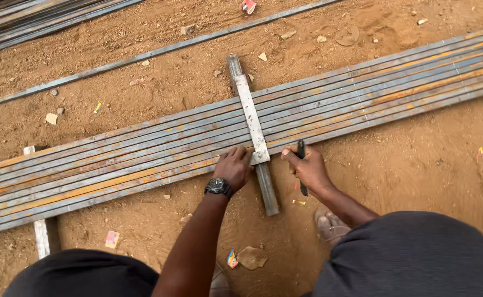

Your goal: The person uses a square and a marker to draw lines across a stack of metal bars on the ground.

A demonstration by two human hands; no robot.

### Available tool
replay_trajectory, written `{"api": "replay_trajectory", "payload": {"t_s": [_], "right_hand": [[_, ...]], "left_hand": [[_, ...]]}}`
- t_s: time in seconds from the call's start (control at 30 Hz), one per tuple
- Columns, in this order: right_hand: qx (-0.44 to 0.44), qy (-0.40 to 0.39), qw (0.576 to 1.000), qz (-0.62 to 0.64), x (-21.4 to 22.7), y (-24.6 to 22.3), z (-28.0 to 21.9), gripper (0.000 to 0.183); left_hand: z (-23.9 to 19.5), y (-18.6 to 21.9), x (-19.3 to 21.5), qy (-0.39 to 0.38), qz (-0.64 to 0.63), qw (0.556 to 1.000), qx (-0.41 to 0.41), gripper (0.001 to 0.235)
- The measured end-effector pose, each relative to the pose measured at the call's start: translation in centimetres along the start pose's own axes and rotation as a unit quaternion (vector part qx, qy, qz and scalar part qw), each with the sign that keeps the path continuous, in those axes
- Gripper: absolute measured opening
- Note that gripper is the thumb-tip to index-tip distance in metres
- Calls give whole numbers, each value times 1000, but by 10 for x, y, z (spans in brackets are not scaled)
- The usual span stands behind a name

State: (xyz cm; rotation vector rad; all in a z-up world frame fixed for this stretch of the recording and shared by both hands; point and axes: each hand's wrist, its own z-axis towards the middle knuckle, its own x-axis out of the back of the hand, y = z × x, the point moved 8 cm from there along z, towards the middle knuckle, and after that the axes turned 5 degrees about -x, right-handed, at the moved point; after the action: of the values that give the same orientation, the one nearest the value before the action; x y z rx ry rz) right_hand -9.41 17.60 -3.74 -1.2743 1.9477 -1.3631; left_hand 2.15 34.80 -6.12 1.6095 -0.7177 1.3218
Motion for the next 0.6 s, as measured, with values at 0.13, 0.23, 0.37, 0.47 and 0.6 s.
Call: {"api": "replay_trajectory", "payload": {"t_s": [0.13, 0.23, 0.37, 0.47, 0.6], "right_hand": [[59, -49, 987, -140, -29, -32, -64, 27], [-64, -90, 984, -143, -53, -21, -110, 24], [-107, -158, 968, -160, -104, -10, -131, 26], [-95, -160, 973, -134, -119, -5, -118, 24], [-74, -153, 977, -124, -110, 16, -90, 23]], "left_hand": [[-7, -4, 3, -11, 12, 1000, -19, 51], [-15, -1, 0, -30, 37, 998, -29, 55], [-11, -1, -10, -51, 45, 997, -28, 49], [-10, 2, -9, -33, 56, 997, -39, 53], [-18, 16, -14, -25, 28, 999, -33, 58]]}}
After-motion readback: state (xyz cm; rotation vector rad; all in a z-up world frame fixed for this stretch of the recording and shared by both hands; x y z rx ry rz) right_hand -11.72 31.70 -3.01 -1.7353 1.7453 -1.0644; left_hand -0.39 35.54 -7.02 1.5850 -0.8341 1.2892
